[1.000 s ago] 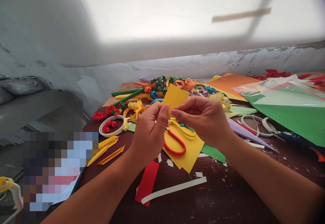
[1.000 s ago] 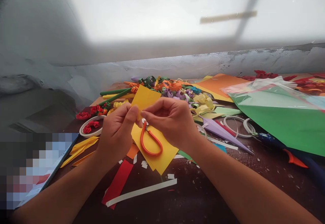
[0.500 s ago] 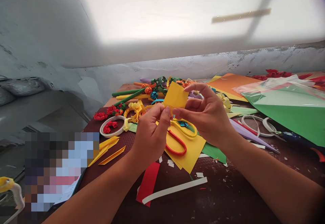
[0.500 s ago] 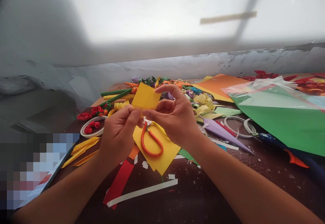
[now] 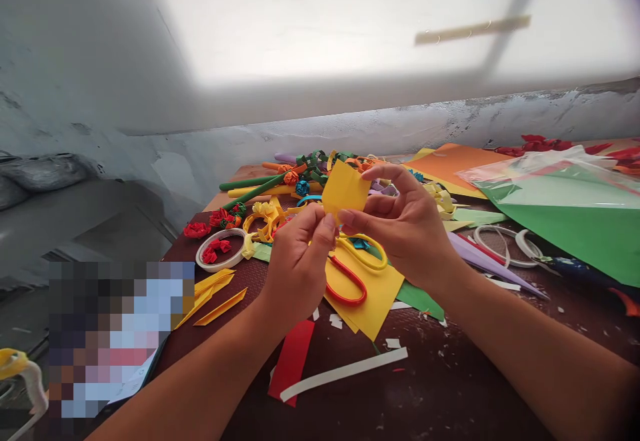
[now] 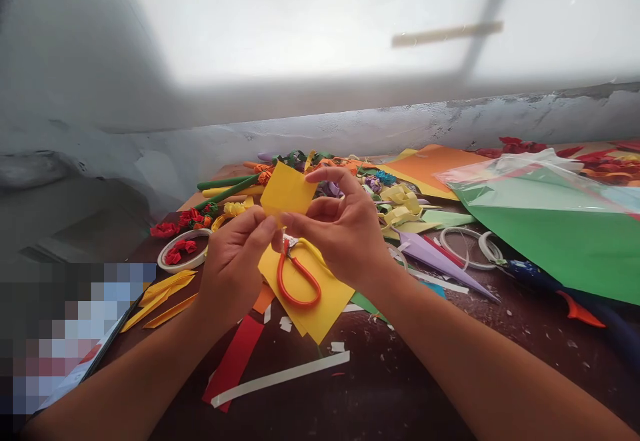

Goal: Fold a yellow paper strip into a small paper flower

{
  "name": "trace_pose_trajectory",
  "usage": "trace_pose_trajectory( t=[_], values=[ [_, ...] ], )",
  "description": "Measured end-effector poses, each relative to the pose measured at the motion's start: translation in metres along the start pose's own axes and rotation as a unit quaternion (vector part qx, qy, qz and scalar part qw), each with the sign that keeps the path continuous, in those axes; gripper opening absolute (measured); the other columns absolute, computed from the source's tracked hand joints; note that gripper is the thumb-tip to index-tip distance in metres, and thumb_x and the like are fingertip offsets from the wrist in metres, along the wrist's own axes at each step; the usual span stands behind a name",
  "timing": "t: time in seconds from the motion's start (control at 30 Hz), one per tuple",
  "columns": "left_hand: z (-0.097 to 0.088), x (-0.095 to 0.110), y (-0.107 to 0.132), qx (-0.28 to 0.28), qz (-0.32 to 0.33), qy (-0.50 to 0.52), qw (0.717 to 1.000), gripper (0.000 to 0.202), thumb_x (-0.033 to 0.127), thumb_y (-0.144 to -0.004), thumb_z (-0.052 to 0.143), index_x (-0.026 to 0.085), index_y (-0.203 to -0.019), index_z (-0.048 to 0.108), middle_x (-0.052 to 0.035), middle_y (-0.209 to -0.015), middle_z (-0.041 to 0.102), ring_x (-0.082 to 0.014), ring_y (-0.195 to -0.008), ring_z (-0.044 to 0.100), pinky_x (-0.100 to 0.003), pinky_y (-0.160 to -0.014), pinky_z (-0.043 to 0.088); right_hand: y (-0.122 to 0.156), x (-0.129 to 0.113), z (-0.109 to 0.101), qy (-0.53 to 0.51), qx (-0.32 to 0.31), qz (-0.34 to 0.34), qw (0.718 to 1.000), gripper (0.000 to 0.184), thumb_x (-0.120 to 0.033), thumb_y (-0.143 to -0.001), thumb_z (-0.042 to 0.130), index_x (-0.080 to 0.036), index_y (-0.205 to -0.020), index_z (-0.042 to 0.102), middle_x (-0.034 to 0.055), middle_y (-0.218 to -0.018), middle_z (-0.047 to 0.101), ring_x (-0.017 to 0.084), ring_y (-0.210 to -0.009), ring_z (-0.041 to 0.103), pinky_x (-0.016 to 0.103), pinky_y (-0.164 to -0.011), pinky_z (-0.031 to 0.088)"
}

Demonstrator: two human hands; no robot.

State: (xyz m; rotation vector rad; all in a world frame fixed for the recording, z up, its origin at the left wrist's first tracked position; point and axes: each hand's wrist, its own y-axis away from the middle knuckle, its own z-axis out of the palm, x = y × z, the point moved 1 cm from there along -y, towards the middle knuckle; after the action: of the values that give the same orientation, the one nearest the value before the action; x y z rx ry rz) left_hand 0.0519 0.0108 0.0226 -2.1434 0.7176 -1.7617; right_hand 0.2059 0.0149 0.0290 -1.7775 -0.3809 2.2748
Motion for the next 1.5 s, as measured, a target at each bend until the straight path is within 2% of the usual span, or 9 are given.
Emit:
trace_pose_trajectory(
  t=[0.4,0.7,0.87,0.93,1.07,1.17,1.3,1.43,1.5],
  values=[
    [0.001,-0.002,0.004,-0.006,0.006,-0.004,1.000,0.031,0.032,-0.104,0.047,0.021,-0.075,0.051,0.0019,-0.071,0.049,-0.0142,-0.067,0.045,-0.029,-0.065,0.039,0.000,-0.002,0.000,0.010,-0.003,-0.017,1.000,0.067,-0.051,-0.055,0.097,-0.027,-0.103,0.056,-0.0068,-0.064,0.065,0.016,-0.053,0.068,0.027,-0.050,0.054],
    [0.003,-0.005,0.004,-0.029,-0.013,0.016,0.999,0.029,0.035,-0.104,0.047,0.021,-0.078,0.049,0.0019,-0.075,0.049,-0.0141,-0.069,0.044,-0.029,-0.067,0.038,0.000,-0.001,-0.001,0.018,0.006,-0.022,1.000,0.065,-0.046,-0.057,0.097,-0.028,-0.104,0.056,-0.0059,-0.067,0.067,0.018,-0.058,0.070,0.029,-0.053,0.057],
    [0.001,-0.006,0.001,-0.023,-0.011,0.017,1.000,0.025,0.030,-0.104,0.043,0.022,-0.082,0.050,0.0021,-0.074,0.050,-0.0140,-0.068,0.044,-0.028,-0.066,0.039,-0.011,-0.004,-0.016,0.053,0.054,-0.070,0.995,0.057,-0.043,-0.067,0.093,-0.028,-0.110,0.058,-0.0037,-0.072,0.069,0.018,-0.064,0.072,0.031,-0.062,0.061],
    [-0.002,-0.004,0.000,-0.045,-0.016,0.019,0.999,0.023,0.028,-0.103,0.043,0.022,-0.083,0.051,0.0021,-0.073,0.050,-0.0142,-0.067,0.044,-0.028,-0.064,0.039,-0.013,-0.007,-0.021,0.060,0.060,-0.092,0.992,0.051,-0.043,-0.073,0.089,-0.029,-0.113,0.060,-0.0029,-0.076,0.070,0.017,-0.064,0.072,0.031,-0.063,0.062],
    [-0.008,0.001,-0.003,-0.086,-0.008,0.016,0.996,0.025,0.028,-0.101,0.046,0.021,-0.078,0.052,0.0018,-0.071,0.050,-0.0140,-0.065,0.044,-0.027,-0.061,0.039,-0.009,-0.009,-0.018,0.061,-0.005,-0.073,0.995,0.053,-0.040,-0.074,0.089,-0.029,-0.119,0.063,-0.0042,-0.074,0.069,0.014,-0.054,0.068,0.026,-0.049,0.058],
    [-0.010,0.002,-0.006,-0.033,0.006,0.002,0.999,0.030,0.029,-0.101,0.047,0.021,-0.073,0.052,0.0011,-0.069,0.052,-0.0136,-0.066,0.047,-0.026,-0.063,0.041,-0.003,-0.008,-0.012,0.059,-0.013,-0.066,0.996,0.056,-0.040,-0.072,0.090,-0.029,-0.121,0.063,-0.0048,-0.072,0.069,0.015,-0.053,0.070,0.026,-0.045,0.056],
    [-0.010,-0.002,-0.010,0.029,-0.006,0.034,0.999,0.025,0.037,-0.101,0.052,0.021,-0.083,0.056,0.0016,-0.069,0.057,-0.0128,-0.062,0.052,-0.026,-0.061,0.043,0.002,-0.004,-0.011,0.082,-0.046,-0.066,0.993,0.059,-0.038,-0.077,0.087,-0.030,-0.129,0.060,-0.0023,-0.077,0.072,0.020,-0.062,0.074,0.031,-0.055,0.063],
    [-0.015,-0.003,-0.013,0.048,-0.034,0.093,0.994,0.025,0.040,-0.098,0.059,0.021,-0.082,0.055,0.0016,-0.068,0.057,-0.0121,-0.058,0.051,-0.026,-0.059,0.042,0.004,-0.005,-0.016,0.195,-0.106,-0.168,0.961,0.067,-0.029,-0.079,0.086,-0.036,-0.139,0.057,0.0035,-0.110,0.076,0.024,-0.089,0.076,0.036,-0.074,0.065],
    [-0.018,-0.002,-0.014,0.037,-0.045,0.106,0.993,0.025,0.038,-0.097,0.060,0.020,-0.080,0.055,0.0016,-0.068,0.056,-0.0118,-0.059,0.051,-0.026,-0.060,0.042,0.004,-0.006,-0.019,0.267,-0.136,-0.246,0.922,0.052,-0.023,-0.083,0.082,-0.036,-0.131,0.065,0.0039,-0.120,0.074,0.024,-0.100,0.074,0.036,-0.083,0.063]
  ],
)
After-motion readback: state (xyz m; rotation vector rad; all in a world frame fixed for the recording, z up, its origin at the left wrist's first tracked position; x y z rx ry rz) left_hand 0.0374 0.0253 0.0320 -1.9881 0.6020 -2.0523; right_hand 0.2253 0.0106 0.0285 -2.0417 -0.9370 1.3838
